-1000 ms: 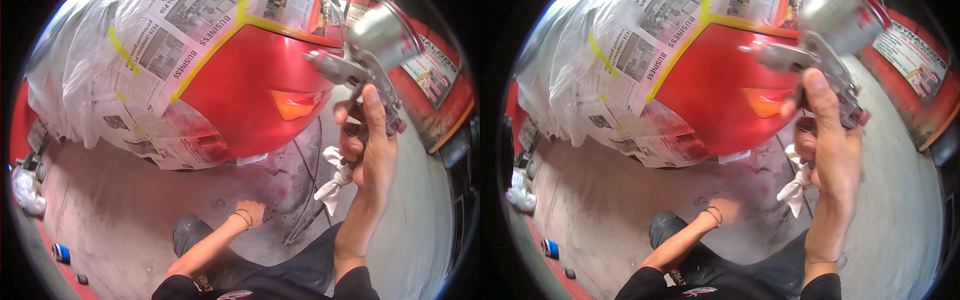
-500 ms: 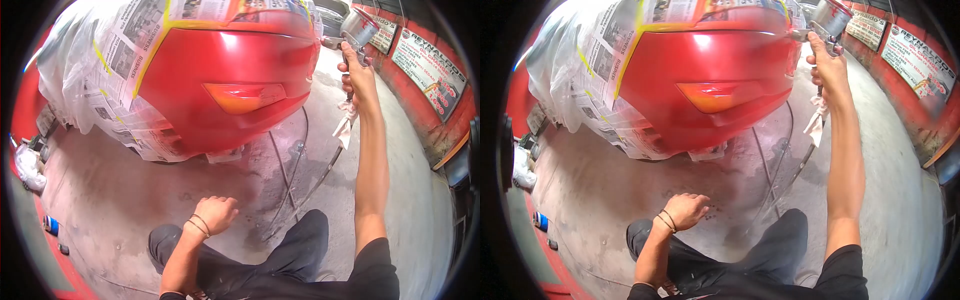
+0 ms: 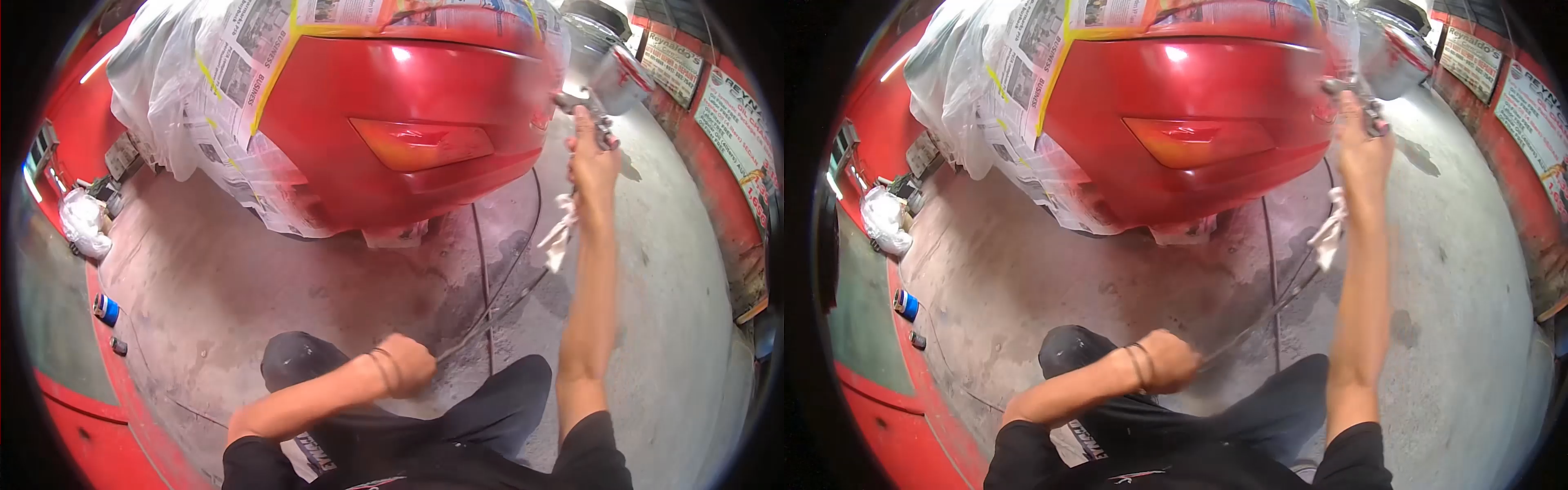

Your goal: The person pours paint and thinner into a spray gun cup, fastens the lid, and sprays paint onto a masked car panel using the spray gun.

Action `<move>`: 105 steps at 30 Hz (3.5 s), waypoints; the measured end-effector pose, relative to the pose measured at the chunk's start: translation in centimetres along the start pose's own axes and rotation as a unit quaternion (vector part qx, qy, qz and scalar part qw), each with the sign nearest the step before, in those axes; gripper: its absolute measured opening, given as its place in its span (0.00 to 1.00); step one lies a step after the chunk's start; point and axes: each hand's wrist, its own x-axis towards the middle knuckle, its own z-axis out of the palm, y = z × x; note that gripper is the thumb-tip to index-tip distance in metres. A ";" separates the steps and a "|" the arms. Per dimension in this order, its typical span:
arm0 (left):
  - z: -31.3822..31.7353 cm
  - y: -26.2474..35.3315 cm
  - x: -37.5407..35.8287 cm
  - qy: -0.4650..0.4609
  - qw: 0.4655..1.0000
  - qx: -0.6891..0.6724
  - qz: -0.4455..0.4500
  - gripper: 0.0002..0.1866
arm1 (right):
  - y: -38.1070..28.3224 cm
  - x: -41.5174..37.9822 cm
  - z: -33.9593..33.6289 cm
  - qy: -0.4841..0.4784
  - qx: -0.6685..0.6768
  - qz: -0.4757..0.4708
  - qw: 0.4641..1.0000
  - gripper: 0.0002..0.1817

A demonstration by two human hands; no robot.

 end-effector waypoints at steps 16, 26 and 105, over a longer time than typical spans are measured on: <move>4.0 1.6 5.3 -0.051 0.972 -0.042 0.227 0.17 | -1.5 -7.5 4.2 -0.048 0.016 0.138 0.989 0.20; 5.1 2.0 4.7 -0.104 0.957 -0.043 0.269 0.17 | 11.0 -3.0 -0.3 0.175 -0.094 -0.050 0.979 0.20; 11.2 2.0 -3.3 -0.078 0.968 -0.119 0.206 0.10 | 17.6 -28.9 2.4 -0.175 0.018 0.231 0.957 0.14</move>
